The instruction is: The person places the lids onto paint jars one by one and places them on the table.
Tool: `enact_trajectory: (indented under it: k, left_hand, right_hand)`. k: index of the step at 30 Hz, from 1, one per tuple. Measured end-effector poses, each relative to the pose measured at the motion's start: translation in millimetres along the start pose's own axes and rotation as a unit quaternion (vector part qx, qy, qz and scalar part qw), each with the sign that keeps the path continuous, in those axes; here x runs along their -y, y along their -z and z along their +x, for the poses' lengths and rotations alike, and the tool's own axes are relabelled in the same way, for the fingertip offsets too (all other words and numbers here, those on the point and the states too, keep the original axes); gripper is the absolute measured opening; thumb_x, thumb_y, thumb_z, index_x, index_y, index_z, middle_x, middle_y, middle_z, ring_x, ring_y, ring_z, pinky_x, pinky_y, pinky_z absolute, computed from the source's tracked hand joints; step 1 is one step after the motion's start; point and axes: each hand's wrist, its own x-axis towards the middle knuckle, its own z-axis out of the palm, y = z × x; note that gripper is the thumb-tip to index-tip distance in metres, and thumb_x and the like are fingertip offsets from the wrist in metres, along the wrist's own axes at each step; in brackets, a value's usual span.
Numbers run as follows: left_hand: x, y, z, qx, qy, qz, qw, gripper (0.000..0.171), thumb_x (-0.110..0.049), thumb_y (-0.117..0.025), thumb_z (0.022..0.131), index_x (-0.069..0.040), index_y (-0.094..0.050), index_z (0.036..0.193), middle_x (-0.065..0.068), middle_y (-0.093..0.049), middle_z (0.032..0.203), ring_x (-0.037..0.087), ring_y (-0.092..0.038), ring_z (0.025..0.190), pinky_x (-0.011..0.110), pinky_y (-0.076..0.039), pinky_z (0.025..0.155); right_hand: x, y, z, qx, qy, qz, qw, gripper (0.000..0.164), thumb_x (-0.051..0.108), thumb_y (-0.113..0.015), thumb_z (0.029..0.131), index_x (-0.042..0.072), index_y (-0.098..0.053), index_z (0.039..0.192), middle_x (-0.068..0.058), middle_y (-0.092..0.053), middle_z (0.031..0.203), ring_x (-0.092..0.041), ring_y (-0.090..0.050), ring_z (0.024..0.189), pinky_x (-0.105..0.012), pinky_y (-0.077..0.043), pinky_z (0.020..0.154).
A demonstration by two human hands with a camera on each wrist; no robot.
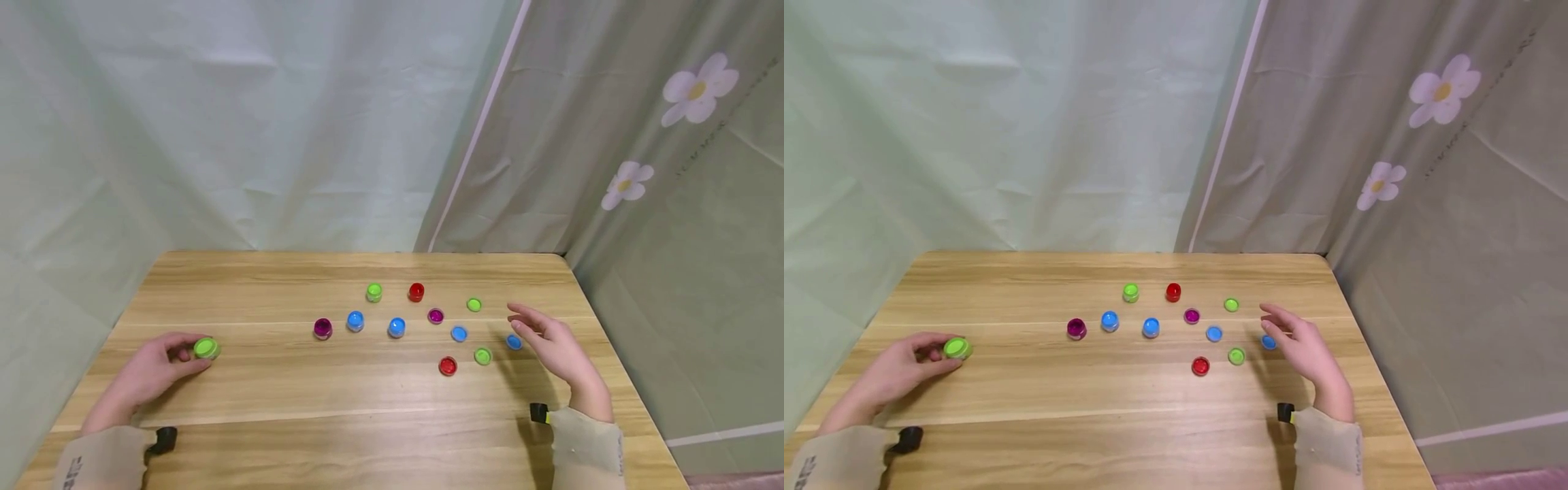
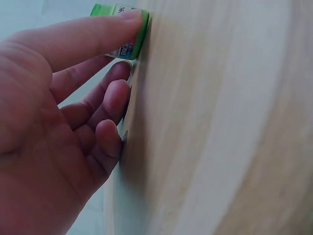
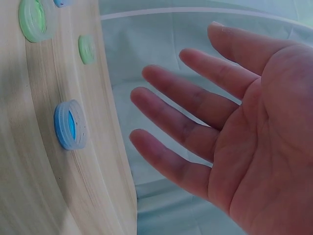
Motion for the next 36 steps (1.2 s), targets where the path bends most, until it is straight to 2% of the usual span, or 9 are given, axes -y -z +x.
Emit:
enact_trajectory:
  k: [7,11,16,21,27,30,32,34,36]
  left_hand:
    - [-0.5,0.7,-0.1,-0.004,0.013,0.007,0.9999,0.067,-0.04,-0.086,0.094,0.007,-0.064,0.137,0.007,-0.066,0.098,0.015,-0.055,0.083,0.025,-0.044,0.07]
    - [-4.6,1.6,-3.8,-0.021,0.031,0.002,0.9993,0.07,-0.046,-0.085,0.093,0.004,-0.063,0.137,0.007,-0.069,0.101,0.013,-0.059,0.086,0.024,-0.044,0.071]
    - [-20.3,-1.0,-7.2,-0.059,0.032,-0.02,0.9975,0.06,-0.044,-0.087,0.091,-0.004,-0.067,0.13,0.007,-0.074,0.101,0.007,-0.062,0.083,0.024,-0.043,0.071]
    - [-54.9,-3.4,-3.7,-0.1,-0.003,-0.086,0.9912,0.049,-0.029,-0.089,0.091,-0.003,-0.066,0.125,0.006,-0.07,0.093,0.012,-0.061,0.076,0.025,-0.049,0.064]
    - [-115.7,-11.3,4.3,-0.144,-0.089,-0.172,0.9704,0.041,-0.012,-0.089,0.09,-0.002,-0.067,0.122,-0.001,-0.069,0.094,0.01,-0.059,0.077,0.019,-0.05,0.063]
    - [-146.0,-18.8,10.0,-0.146,-0.136,-0.209,0.9573,0.039,-0.003,-0.088,0.088,0.0,-0.069,0.121,-0.008,-0.075,0.105,0.01,-0.06,0.076,0.017,-0.048,0.063]
    - [-162.9,-24.5,13.2,-0.14,-0.155,-0.231,0.9503,0.039,0.001,-0.088,0.087,0.0,-0.069,0.121,-0.011,-0.076,0.11,0.009,-0.061,0.076,0.018,-0.048,0.063]
    - [-176.2,-30.2,16.0,-0.13,-0.166,-0.245,0.9464,0.039,0.002,-0.088,0.086,0.0,-0.068,0.12,-0.01,-0.077,0.111,0.01,-0.062,0.077,0.018,-0.049,0.064]
    - [-185.6,-36.1,18.0,-0.12,-0.167,-0.252,0.9456,0.039,0.0,-0.089,0.086,0.0,-0.068,0.119,-0.006,-0.077,0.103,0.011,-0.063,0.077,0.019,-0.049,0.064]
  right_hand:
    - [0.9,-0.8,-1.2,0.008,-0.005,-0.004,1.0,0.057,0.043,-0.053,0.113,0.01,-0.05,0.159,-0.015,-0.065,0.146,-0.041,-0.06,0.133,-0.061,-0.05,0.104]
    - [2.8,-1.3,0.0,0.009,-0.004,-0.008,1.0,0.056,0.043,-0.053,0.114,0.011,-0.05,0.16,-0.015,-0.065,0.146,-0.04,-0.061,0.132,-0.061,-0.05,0.103]
    - [6.4,-3.7,1.4,0.011,-0.002,-0.012,1.0,0.054,0.039,-0.055,0.113,0.011,-0.051,0.159,-0.015,-0.067,0.143,-0.04,-0.062,0.13,-0.06,-0.052,0.102]
    - [10.3,-7.3,2.4,0.02,0.003,-0.011,1.0,0.052,0.037,-0.057,0.113,0.012,-0.053,0.158,-0.014,-0.068,0.141,-0.039,-0.062,0.129,-0.06,-0.052,0.102]
    - [18.9,-10.8,3.9,0.03,-0.001,-0.003,1.0,0.055,0.042,-0.057,0.112,0.013,-0.053,0.158,-0.012,-0.066,0.144,-0.035,-0.064,0.128,-0.059,-0.05,0.104]
    - [25.1,-13.1,4.6,0.039,0.003,0.001,0.999,0.056,0.045,-0.057,0.111,0.014,-0.053,0.158,-0.012,-0.067,0.143,-0.034,-0.064,0.127,-0.059,-0.05,0.104]
    - [28.4,-14.9,5.3,0.045,0.006,0.002,0.999,0.055,0.044,-0.058,0.111,0.015,-0.054,0.157,-0.012,-0.069,0.141,-0.034,-0.065,0.127,-0.058,-0.05,0.104]
    - [30.4,-16.7,5.8,0.05,0.008,-0.003,0.999,0.054,0.043,-0.058,0.111,0.015,-0.054,0.157,-0.012,-0.07,0.138,-0.033,-0.064,0.127,-0.058,-0.05,0.104]
    - [30.6,-18.5,6.5,0.056,0.005,-0.007,0.998,0.053,0.04,-0.06,0.111,0.015,-0.055,0.157,-0.012,-0.071,0.137,-0.033,-0.064,0.127,-0.059,-0.05,0.104]
